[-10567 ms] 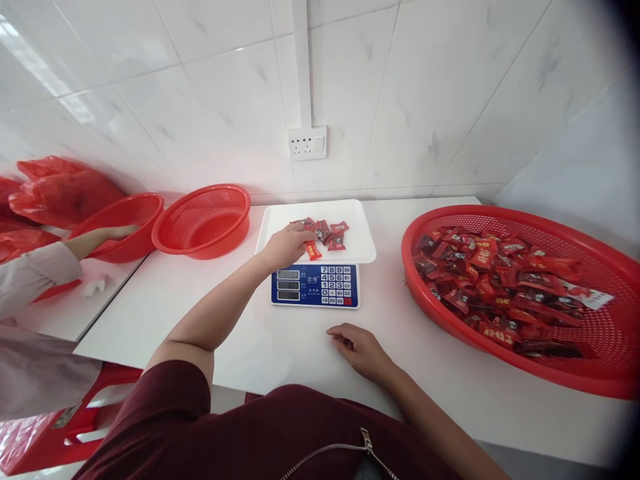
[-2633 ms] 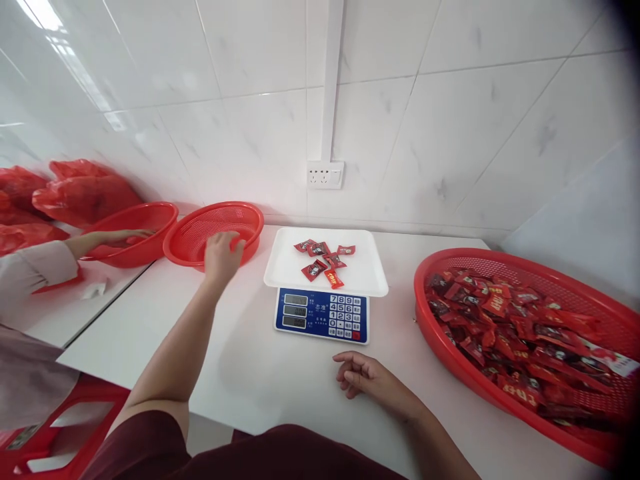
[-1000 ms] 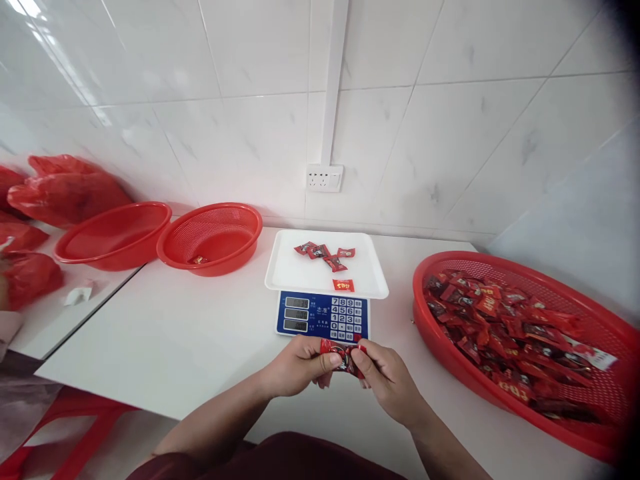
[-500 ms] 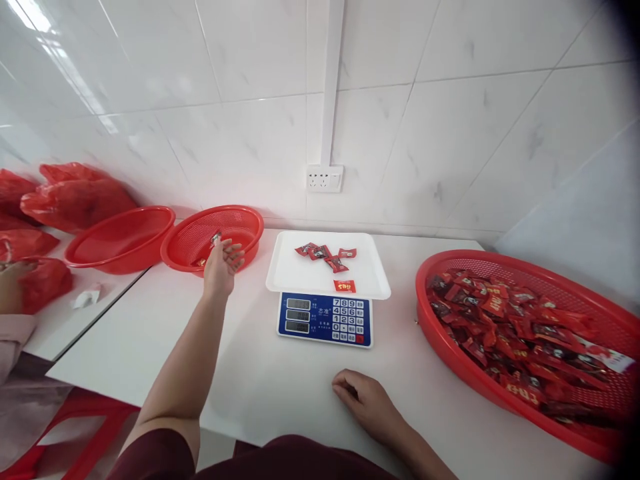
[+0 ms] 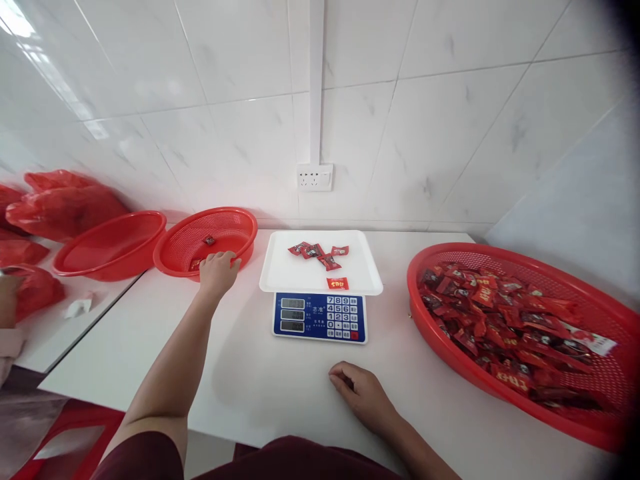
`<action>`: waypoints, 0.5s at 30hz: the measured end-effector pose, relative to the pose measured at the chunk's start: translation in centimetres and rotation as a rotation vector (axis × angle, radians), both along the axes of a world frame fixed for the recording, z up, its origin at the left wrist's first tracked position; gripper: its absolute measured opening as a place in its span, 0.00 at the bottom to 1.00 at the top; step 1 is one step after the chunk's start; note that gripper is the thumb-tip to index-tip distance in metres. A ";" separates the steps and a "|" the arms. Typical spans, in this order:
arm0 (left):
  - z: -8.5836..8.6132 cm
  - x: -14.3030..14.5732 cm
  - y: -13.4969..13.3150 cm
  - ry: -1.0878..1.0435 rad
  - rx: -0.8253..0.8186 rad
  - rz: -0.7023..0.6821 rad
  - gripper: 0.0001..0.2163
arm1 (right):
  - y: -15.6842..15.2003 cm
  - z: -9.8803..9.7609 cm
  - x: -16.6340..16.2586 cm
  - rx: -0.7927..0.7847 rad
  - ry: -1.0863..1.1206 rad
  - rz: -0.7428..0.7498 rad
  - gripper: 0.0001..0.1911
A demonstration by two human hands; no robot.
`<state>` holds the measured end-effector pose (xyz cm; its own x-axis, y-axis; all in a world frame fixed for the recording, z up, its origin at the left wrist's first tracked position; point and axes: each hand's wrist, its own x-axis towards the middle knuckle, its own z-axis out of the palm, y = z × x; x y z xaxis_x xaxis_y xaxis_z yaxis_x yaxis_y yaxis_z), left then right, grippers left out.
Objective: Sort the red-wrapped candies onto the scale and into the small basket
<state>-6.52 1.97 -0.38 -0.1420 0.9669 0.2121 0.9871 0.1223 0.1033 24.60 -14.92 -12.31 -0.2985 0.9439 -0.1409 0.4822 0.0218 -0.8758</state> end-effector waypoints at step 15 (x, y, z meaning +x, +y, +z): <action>0.9 4.6 0.2 -0.041 0.064 -0.228 0.14 | 0.0 -0.4 0.1 0.004 0.047 -0.029 0.08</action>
